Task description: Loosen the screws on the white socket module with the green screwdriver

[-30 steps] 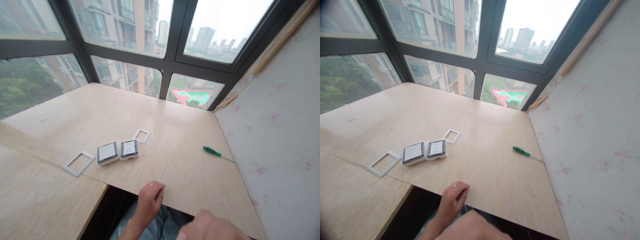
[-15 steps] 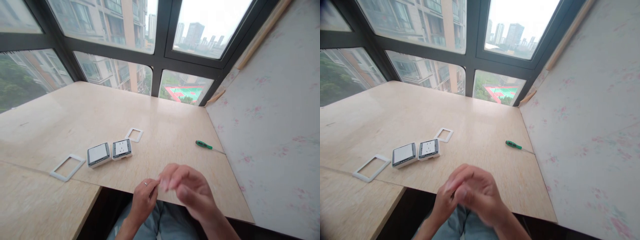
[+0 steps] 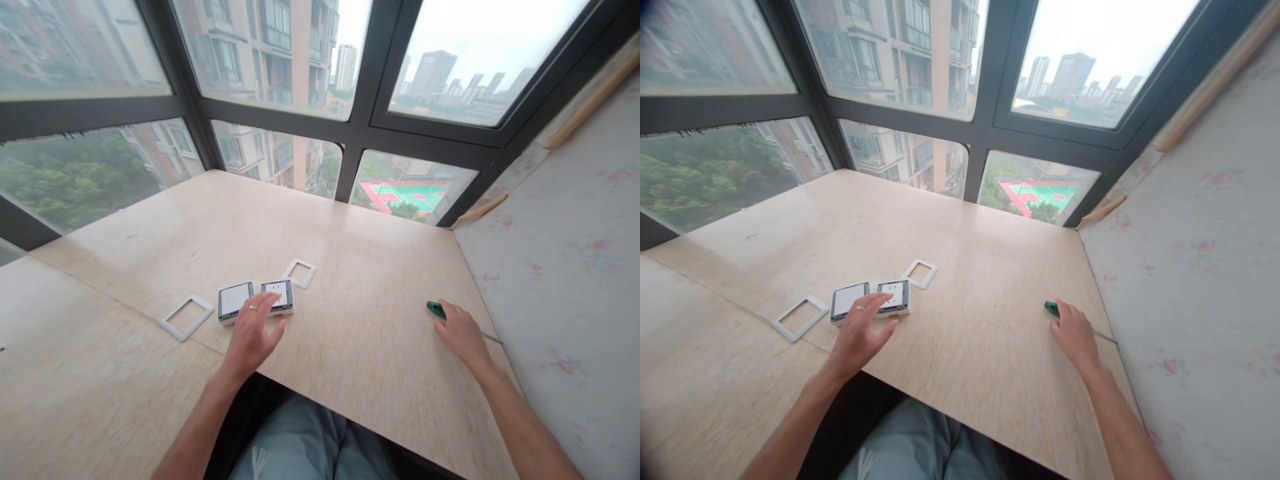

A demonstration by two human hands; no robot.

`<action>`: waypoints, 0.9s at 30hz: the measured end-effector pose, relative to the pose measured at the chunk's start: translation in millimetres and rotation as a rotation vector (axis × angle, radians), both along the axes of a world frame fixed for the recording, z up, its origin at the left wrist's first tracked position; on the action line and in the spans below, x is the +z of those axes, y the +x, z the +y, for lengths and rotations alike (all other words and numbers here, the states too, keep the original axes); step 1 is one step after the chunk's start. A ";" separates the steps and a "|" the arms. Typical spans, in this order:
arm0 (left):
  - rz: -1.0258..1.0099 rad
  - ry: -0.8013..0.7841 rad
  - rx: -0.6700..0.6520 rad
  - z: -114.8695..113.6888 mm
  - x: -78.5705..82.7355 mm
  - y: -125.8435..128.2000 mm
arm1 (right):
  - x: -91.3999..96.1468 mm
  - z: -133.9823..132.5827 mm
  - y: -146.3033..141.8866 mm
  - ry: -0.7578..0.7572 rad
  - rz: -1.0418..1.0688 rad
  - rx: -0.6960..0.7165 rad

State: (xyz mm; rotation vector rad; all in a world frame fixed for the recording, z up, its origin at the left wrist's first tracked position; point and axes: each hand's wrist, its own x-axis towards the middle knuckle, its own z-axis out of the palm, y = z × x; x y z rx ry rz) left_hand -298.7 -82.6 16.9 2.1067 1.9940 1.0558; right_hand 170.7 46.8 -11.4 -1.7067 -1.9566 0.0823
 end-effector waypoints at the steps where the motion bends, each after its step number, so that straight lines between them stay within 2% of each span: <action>1: 0.073 -0.055 0.011 9.8 2.1 -9.6 | -0.7 2.6 2.9 -0.028 -0.124 0.006; 3: 0.190 -0.219 -0.003 27.3 3.5 -24.5 | 0.2 5.4 5.8 -0.088 -0.346 0.017; 5: 0.266 -0.356 -0.042 40.7 2.6 -34.2 | 4.7 3.5 4.3 -0.129 -0.439 0.023; 7: 0.305 -0.418 -0.081 49.8 2.0 -40.3 | 11.9 -3.9 -1.9 -0.116 -0.441 0.021; 12: 0.303 -0.406 -0.118 55.5 10.8 -44.3 | 32.9 -32.2 -32.6 0.088 -0.264 0.026; 14: 0.249 -0.361 -0.134 51.3 17.1 -38.7 | 41.6 -41.3 -48.7 0.150 -0.098 0.045; 16: 0.176 -0.301 -0.146 44.5 22.3 -27.4 | 52.0 -49.0 -66.7 0.154 0.173 0.065; 19: 0.073 -0.254 -0.176 32.3 24.8 -1.9 | 74.7 -60.4 -97.7 0.023 0.721 0.131; 24: -0.075 -0.314 -0.303 16.9 12.9 40.3 | 121.4 -78.4 -153.3 -0.007 1.408 0.246; 27: -0.111 -0.378 -0.363 11.7 2.7 52.9 | 133.1 -83.5 -179.3 -0.066 1.574 0.288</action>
